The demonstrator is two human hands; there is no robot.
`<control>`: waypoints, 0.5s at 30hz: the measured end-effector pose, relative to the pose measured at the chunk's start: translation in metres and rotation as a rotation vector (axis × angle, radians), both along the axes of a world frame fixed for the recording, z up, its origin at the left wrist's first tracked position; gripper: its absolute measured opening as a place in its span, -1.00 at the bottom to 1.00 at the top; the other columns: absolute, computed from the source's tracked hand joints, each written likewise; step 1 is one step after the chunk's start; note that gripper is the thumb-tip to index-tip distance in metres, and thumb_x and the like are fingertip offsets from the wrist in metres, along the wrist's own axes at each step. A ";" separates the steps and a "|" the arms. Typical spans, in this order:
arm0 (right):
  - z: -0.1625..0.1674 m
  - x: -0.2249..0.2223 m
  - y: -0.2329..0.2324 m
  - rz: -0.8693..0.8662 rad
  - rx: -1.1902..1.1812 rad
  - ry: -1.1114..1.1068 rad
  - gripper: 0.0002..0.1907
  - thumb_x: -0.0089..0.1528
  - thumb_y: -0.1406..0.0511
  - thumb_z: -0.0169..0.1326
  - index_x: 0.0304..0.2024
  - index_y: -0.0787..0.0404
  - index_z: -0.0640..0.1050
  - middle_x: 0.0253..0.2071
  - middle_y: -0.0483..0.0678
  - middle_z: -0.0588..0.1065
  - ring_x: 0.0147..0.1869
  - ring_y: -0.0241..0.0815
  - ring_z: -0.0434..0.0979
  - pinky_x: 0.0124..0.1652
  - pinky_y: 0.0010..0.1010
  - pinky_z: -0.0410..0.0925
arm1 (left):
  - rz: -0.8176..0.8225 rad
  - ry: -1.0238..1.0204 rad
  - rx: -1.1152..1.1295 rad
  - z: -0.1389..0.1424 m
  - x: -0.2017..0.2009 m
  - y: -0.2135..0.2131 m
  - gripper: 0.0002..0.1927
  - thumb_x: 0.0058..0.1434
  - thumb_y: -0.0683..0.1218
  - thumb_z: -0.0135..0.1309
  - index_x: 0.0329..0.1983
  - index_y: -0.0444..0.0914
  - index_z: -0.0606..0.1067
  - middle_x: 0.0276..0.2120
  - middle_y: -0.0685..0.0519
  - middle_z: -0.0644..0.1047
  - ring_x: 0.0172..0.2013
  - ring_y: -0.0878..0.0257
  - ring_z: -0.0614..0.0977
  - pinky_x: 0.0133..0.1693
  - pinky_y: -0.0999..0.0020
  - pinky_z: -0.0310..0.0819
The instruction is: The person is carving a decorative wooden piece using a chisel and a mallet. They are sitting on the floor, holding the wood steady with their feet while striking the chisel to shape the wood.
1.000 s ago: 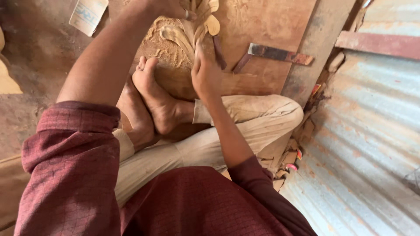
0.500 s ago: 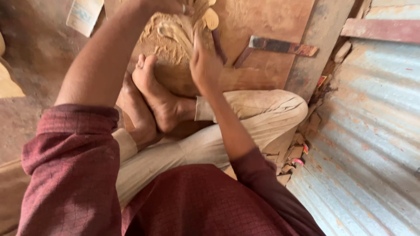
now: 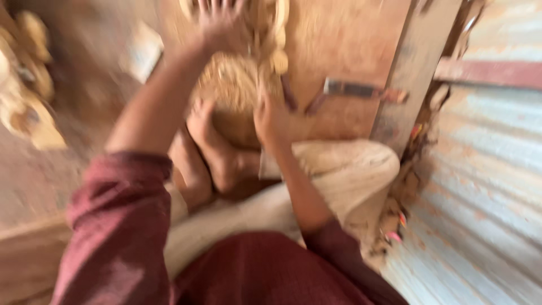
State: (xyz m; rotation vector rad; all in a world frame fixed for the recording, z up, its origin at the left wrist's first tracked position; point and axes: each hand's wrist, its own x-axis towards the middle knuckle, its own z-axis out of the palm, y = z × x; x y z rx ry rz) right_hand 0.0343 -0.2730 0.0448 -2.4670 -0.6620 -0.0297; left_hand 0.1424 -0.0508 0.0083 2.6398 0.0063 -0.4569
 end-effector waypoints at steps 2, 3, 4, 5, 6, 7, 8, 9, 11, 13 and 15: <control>0.009 -0.001 0.002 -0.017 0.179 -0.055 -0.73 0.51 0.27 -0.13 0.23 0.11 0.46 -0.11 0.13 0.62 -0.08 0.17 0.65 -0.09 -0.08 0.50 | 0.048 -0.039 0.065 0.008 0.004 0.001 0.62 -0.36 0.51 0.41 0.59 -0.25 -0.19 0.48 -0.45 -0.16 0.45 -0.39 -0.20 0.28 -0.60 -0.49; 0.012 0.000 0.003 -0.037 0.074 0.023 -0.69 0.47 0.27 -0.11 0.23 0.14 0.48 -0.20 0.14 0.61 -0.17 0.18 0.64 -0.17 -0.05 0.47 | 0.055 -0.013 0.041 0.011 0.003 0.000 0.67 -0.37 0.51 0.41 0.60 -0.23 -0.29 0.50 -0.43 -0.28 0.47 -0.37 -0.34 0.30 -0.56 -0.61; 0.015 0.001 0.004 -0.057 -0.037 0.115 -0.65 0.43 0.27 -0.09 0.24 0.17 0.51 -0.29 0.16 0.61 -0.26 0.19 0.63 -0.25 -0.02 0.45 | 0.061 0.027 0.012 0.011 0.002 0.000 0.72 -0.38 0.50 0.41 0.62 -0.20 -0.38 0.53 -0.41 -0.41 0.49 -0.34 -0.48 0.33 -0.52 -0.74; 0.015 0.003 0.005 -0.080 -0.147 0.206 -0.61 0.40 0.27 -0.07 0.25 0.20 0.53 -0.38 0.18 0.60 -0.35 0.21 0.61 -0.34 0.01 0.43 | 0.059 0.009 0.012 0.011 0.000 -0.001 0.71 -0.37 0.50 0.41 0.62 -0.22 -0.35 0.53 -0.42 -0.40 0.49 -0.35 -0.47 0.33 -0.53 -0.71; 0.016 0.004 0.005 -0.116 -0.159 0.205 -0.62 0.40 0.26 -0.06 0.24 0.17 0.55 -0.39 0.18 0.60 -0.35 0.20 0.61 -0.31 0.01 0.43 | 0.055 -0.017 0.017 0.010 -0.002 0.000 0.69 -0.36 0.50 0.41 0.63 -0.23 -0.32 0.53 -0.43 -0.38 0.48 -0.36 -0.46 0.34 -0.53 -0.68; 0.013 0.008 0.007 -0.147 -0.174 0.199 -0.63 0.40 0.25 -0.05 0.23 0.13 0.56 -0.40 0.17 0.60 -0.35 0.20 0.61 -0.29 0.01 0.44 | 0.058 -0.046 0.020 0.008 -0.003 0.000 0.68 -0.34 0.50 0.41 0.63 -0.24 -0.30 0.54 -0.44 -0.37 0.48 -0.37 -0.45 0.34 -0.54 -0.66; 0.012 0.007 0.006 -0.176 -0.192 0.201 -0.63 0.40 0.24 -0.05 0.22 0.10 0.57 -0.41 0.17 0.60 -0.34 0.20 0.61 -0.27 0.00 0.45 | 0.066 -0.052 0.023 0.006 -0.004 0.001 0.67 -0.34 0.51 0.40 0.64 -0.23 -0.29 0.54 -0.42 -0.36 0.49 -0.36 -0.45 0.35 -0.55 -0.65; 0.008 0.008 0.005 -0.118 -0.159 0.150 -0.64 0.40 0.25 -0.04 0.21 0.12 0.56 -0.37 0.17 0.61 -0.33 0.19 0.61 -0.28 -0.01 0.45 | 0.071 -0.055 0.024 0.004 -0.005 0.002 0.67 -0.33 0.51 0.39 0.64 -0.22 -0.29 0.55 -0.41 -0.36 0.49 -0.35 -0.45 0.35 -0.55 -0.65; 0.002 0.005 0.001 -0.010 -0.079 0.026 -0.65 0.39 0.27 -0.04 0.19 0.17 0.55 -0.29 0.18 0.61 -0.31 0.17 0.62 -0.29 -0.03 0.46 | 0.064 -0.084 0.037 0.001 -0.003 0.004 0.67 -0.33 0.51 0.40 0.64 -0.22 -0.29 0.54 -0.42 -0.36 0.48 -0.37 -0.45 0.33 -0.56 -0.65; -0.004 0.005 0.000 -0.032 -0.004 -0.022 -0.67 0.42 0.28 -0.05 0.22 0.16 0.51 -0.27 0.15 0.61 -0.26 0.15 0.63 -0.25 -0.07 0.47 | 0.050 -0.099 0.030 0.001 0.001 0.004 0.67 -0.33 0.50 0.42 0.62 -0.26 -0.29 0.50 -0.47 -0.39 0.45 -0.43 -0.45 0.28 -0.58 -0.67; -0.006 0.008 0.001 -0.041 -0.057 0.051 -0.61 0.37 0.31 -0.03 0.25 0.17 0.52 -0.36 0.15 0.59 -0.33 0.16 0.61 -0.30 -0.05 0.45 | 0.057 -0.087 0.077 0.002 0.004 0.004 0.70 -0.37 0.51 0.41 0.63 -0.23 -0.31 0.53 -0.41 -0.38 0.48 -0.35 -0.44 0.30 -0.55 -0.70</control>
